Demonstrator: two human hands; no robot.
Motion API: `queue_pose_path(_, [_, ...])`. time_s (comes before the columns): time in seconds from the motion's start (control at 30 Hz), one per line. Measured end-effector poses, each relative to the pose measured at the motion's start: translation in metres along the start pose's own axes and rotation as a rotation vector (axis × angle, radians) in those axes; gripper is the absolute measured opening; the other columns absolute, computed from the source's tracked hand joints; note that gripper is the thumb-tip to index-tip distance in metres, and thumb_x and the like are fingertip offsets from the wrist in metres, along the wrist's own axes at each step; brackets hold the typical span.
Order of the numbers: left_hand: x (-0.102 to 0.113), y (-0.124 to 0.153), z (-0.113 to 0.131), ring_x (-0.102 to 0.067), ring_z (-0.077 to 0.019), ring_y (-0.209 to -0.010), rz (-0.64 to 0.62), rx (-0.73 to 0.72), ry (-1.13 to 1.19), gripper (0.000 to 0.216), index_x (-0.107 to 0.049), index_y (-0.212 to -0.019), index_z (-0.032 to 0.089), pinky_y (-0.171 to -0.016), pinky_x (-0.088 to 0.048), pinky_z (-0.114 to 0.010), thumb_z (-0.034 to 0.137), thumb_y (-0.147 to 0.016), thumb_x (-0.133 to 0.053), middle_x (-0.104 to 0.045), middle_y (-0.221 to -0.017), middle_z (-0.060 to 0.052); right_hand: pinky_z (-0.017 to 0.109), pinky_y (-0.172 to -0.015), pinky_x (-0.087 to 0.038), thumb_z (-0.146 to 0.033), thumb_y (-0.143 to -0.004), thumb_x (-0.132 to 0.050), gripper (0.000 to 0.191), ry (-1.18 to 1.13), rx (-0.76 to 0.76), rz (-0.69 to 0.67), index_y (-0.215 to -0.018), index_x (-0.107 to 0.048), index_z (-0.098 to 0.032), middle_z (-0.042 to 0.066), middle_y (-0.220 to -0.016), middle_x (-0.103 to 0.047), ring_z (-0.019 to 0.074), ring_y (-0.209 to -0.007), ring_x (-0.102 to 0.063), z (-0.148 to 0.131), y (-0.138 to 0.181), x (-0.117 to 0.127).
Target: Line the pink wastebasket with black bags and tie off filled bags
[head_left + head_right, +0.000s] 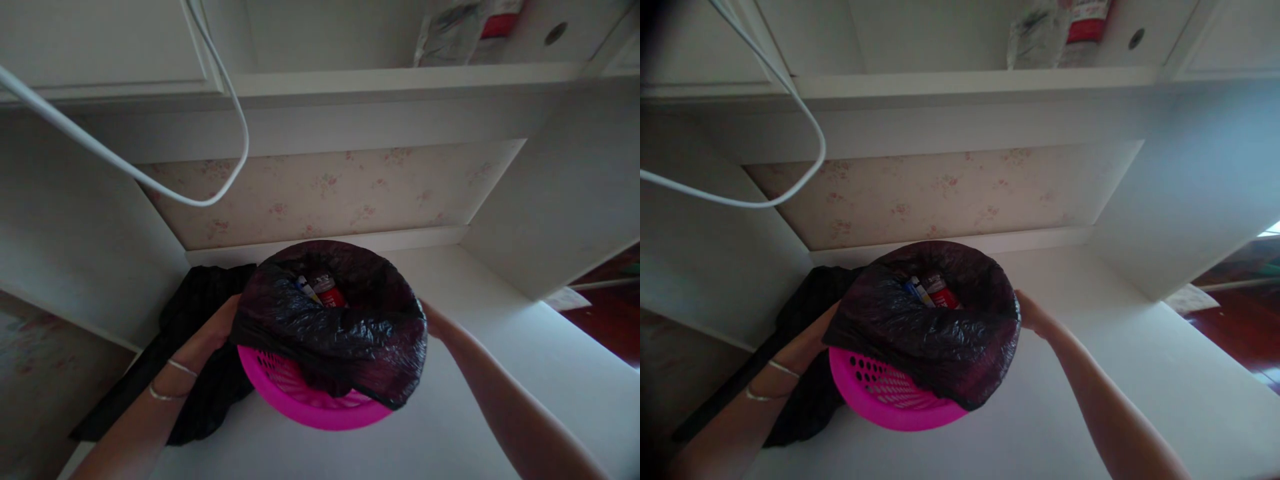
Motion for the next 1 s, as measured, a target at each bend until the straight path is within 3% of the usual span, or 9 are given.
queue_pose_path(0.1, [0.028,0.016,0.001,-0.075,-0.0294,-0.084,0.089,0.011,-0.046,0.042,-0.076,-0.093,0.020,-0.078,-0.064,-0.044,0.059,-0.075,-0.077,-0.079,-0.088,-0.008,0.036,-0.063,-0.065,-0.051,-0.088,-0.069,0.034,0.040,-0.115,0.121,-0.102,-0.079,-0.021,0.009,-0.079,-0.079,0.0267,-0.072,-0.076,-0.007,0.024,0.020])
queue_pose_path(0.17, [0.048,0.031,0.011,-0.074,-0.0268,-0.101,0.142,-0.109,-0.070,0.038,-0.074,-0.110,0.022,-0.091,-0.062,-0.040,0.052,-0.087,-0.071,-0.077,-0.111,-0.009,0.036,-0.081,-0.066,-0.051,-0.096,-0.063,0.039,0.058,-0.090,0.255,-0.123,-0.073,-0.024,0.013,-0.114,-0.078,0.0268,-0.097,-0.078,-0.026,0.050,0.033])
queue_pose_path(0.23, [0.056,0.048,0.027,-0.069,-0.0268,-0.120,0.025,-0.318,-0.109,0.035,-0.072,-0.124,0.027,-0.102,-0.058,-0.039,0.044,-0.094,-0.068,-0.071,-0.133,-0.010,0.039,-0.099,-0.062,-0.054,-0.100,-0.057,0.047,0.061,0.145,0.253,-0.141,-0.063,-0.031,0.013,-0.145,-0.064,0.0297,-0.128,-0.067,-0.057,0.078,0.035])
queue_pose_path(0.3, [0.055,0.061,0.040,-0.065,-0.0268,-0.128,-0.108,-0.454,-0.228,0.036,-0.071,-0.130,0.033,-0.109,-0.054,-0.041,0.039,-0.095,-0.069,-0.067,-0.141,-0.008,0.038,-0.107,-0.058,-0.056,-0.097,-0.062,0.061,0.238,0.291,0.125,-0.152,-0.055,-0.030,0.014,-0.154,-0.056,0.0317,-0.142,-0.056,-0.084,0.098,0.024])
queue_pose_path(0.43, [0.044,0.067,0.050,-0.070,-0.0228,-0.118,-0.141,-0.560,-0.309,0.015,-0.079,-0.106,0.032,-0.106,-0.056,-0.036,0.030,-0.097,-0.066,-0.078,-0.115,-0.002,0.038,-0.108,-0.058,-0.027,-0.094,-0.072,0.043,0.487,0.558,0.083,-0.136,-0.068,-0.031,0.009,-0.141,-0.069,0.0271,-0.141,-0.057,-0.111,0.109,-0.006])
queue_pose_path(0.57, [0.045,0.071,0.045,-0.074,-0.0199,-0.098,-0.020,-0.560,-0.197,0.019,-0.074,-0.087,0.026,-0.086,-0.061,-0.030,0.025,-0.100,-0.061,-0.077,-0.099,-0.003,0.047,-0.113,-0.055,-0.004,-0.093,-0.063,0.056,0.472,0.652,0.041,-0.142,-0.064,-0.030,0.004,-0.125,-0.078,0.0263,-0.134,-0.063,-0.106,0.107,-0.011])
queue_pose_path(0.73, [0.054,0.095,0.045,-0.071,-0.0222,-0.101,-0.058,-0.603,-0.119,0.027,-0.069,-0.085,0.026,-0.089,-0.060,-0.035,0.033,-0.105,-0.053,-0.074,-0.095,-0.005,0.048,-0.122,-0.047,-0.006,-0.093,-0.064,0.063,0.548,0.655,-0.110,-0.151,-0.057,-0.029,0.004,-0.133,-0.075,0.0269,-0.137,-0.061,-0.106,0.117,0.002])
queue_pose_path(0.83, [0.055,0.105,0.051,-0.069,-0.0214,-0.095,-0.132,-0.617,-0.019,0.029,-0.066,-0.087,0.026,-0.085,-0.060,-0.035,0.037,-0.107,-0.048,-0.072,-0.084,-0.004,0.046,-0.125,-0.043,-0.013,-0.099,-0.060,0.050,0.535,0.640,-0.151,-0.146,-0.062,-0.028,0.003,-0.134,-0.074,0.0256,-0.141,-0.058,-0.112,0.122,0.005])
queue_pose_path(1.0, [0.048,0.108,0.051,-0.064,-0.0188,-0.075,-0.299,-0.653,0.167,0.031,-0.065,-0.084,0.024,-0.080,-0.056,-0.035,0.046,-0.104,-0.055,-0.065,-0.065,0.000,0.041,-0.119,-0.050,-0.014,-0.098,-0.063,0.027,0.401,0.672,-0.101,-0.123,-0.073,-0.019,0.008,-0.126,-0.078,0.0268,-0.141,-0.058,-0.125,0.126,0.002])
Point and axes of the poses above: each hand's wrist, its own y-axis away from the middle knuckle, its own x-axis out of the back of the hand, z = x × y, the point moved 3 cm from there along -y, towards the middle knuckle
